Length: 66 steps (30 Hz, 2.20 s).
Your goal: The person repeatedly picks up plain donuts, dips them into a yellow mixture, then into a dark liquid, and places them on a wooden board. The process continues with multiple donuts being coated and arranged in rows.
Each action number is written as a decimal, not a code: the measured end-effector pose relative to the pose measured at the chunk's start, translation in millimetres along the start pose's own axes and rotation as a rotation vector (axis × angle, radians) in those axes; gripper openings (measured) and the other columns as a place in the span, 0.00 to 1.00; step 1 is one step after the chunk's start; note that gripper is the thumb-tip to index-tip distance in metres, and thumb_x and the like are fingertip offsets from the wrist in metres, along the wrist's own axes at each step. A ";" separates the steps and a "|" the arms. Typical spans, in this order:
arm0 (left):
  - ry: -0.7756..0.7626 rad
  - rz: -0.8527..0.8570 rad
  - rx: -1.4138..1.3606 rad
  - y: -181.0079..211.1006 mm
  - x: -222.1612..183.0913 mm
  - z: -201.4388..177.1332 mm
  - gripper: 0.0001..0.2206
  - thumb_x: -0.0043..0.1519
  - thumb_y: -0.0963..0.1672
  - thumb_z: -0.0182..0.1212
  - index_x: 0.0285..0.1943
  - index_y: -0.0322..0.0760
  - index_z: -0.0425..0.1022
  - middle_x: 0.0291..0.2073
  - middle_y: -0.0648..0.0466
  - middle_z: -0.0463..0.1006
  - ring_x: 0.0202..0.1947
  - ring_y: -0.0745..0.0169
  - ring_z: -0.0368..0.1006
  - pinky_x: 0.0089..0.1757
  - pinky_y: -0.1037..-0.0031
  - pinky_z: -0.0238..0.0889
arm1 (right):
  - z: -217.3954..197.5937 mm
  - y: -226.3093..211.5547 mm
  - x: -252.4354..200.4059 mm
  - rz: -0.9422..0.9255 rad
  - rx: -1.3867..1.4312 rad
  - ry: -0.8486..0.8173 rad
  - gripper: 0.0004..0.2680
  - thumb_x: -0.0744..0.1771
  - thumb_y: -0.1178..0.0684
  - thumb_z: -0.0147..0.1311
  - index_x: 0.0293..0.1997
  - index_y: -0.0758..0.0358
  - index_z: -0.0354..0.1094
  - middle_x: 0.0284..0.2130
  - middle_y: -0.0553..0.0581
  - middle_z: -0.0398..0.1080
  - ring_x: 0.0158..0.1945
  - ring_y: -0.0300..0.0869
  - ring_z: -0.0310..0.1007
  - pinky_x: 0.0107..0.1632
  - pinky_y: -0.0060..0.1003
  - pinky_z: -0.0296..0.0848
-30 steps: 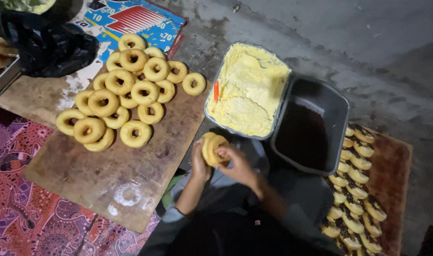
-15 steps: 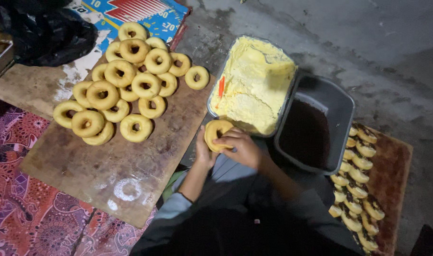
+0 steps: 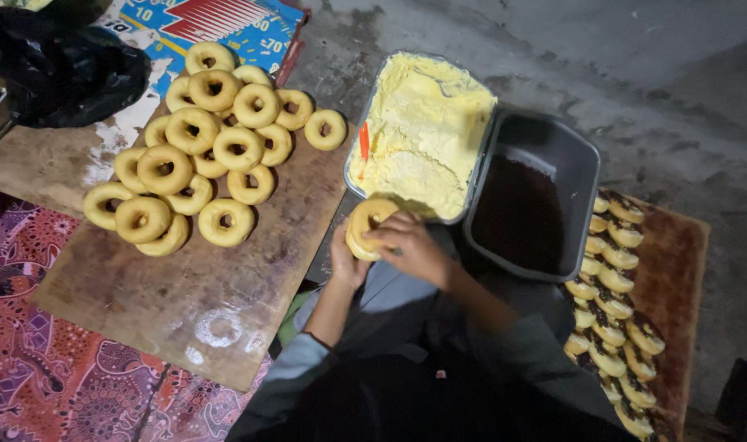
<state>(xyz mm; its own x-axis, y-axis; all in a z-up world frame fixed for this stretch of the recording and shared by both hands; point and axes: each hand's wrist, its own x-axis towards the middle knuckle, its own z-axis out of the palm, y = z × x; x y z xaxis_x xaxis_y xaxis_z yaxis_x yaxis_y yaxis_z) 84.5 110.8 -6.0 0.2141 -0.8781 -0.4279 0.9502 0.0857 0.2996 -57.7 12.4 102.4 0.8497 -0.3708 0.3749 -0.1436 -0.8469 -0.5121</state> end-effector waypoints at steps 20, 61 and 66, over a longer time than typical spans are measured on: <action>-0.047 -0.035 0.081 -19.3 -28.9 25.2 0.23 0.68 0.53 0.48 0.62 0.34 0.71 0.53 0.47 0.79 0.52 0.52 0.77 0.52 0.61 0.72 | -43.7 -46.5 -52.9 0.227 0.052 0.176 0.20 0.60 0.58 0.67 0.57 0.63 0.69 0.48 0.59 0.73 0.54 0.54 0.72 0.59 0.43 0.70; -0.246 -0.151 0.085 -121.6 -5.2 -17.0 0.30 0.72 0.55 0.37 0.70 0.24 0.62 0.63 0.37 0.71 0.64 0.39 0.68 0.64 0.47 0.58 | -32.6 245.6 -208.8 0.816 -0.066 0.284 0.14 0.62 0.53 0.64 0.53 0.51 0.79 0.44 0.58 0.79 0.45 0.50 0.81 0.49 0.42 0.78; -0.219 -0.143 0.112 -124.4 -0.1 -14.2 0.29 0.73 0.54 0.37 0.70 0.24 0.61 0.64 0.39 0.70 0.65 0.41 0.68 0.65 0.49 0.58 | -66.2 213.6 -200.8 0.939 -0.015 0.400 0.15 0.63 0.53 0.60 0.55 0.54 0.76 0.47 0.58 0.78 0.51 0.52 0.80 0.54 0.46 0.78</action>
<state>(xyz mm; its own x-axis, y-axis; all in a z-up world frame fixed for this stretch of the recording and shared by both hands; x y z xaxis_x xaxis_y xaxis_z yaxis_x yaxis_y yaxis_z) -30.6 106.9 -55.3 0.0137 -0.9594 -0.2816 0.9336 -0.0886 0.3471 -292.6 -119.3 -31.1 0.1589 -0.9855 0.0592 -0.6736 -0.1521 -0.7233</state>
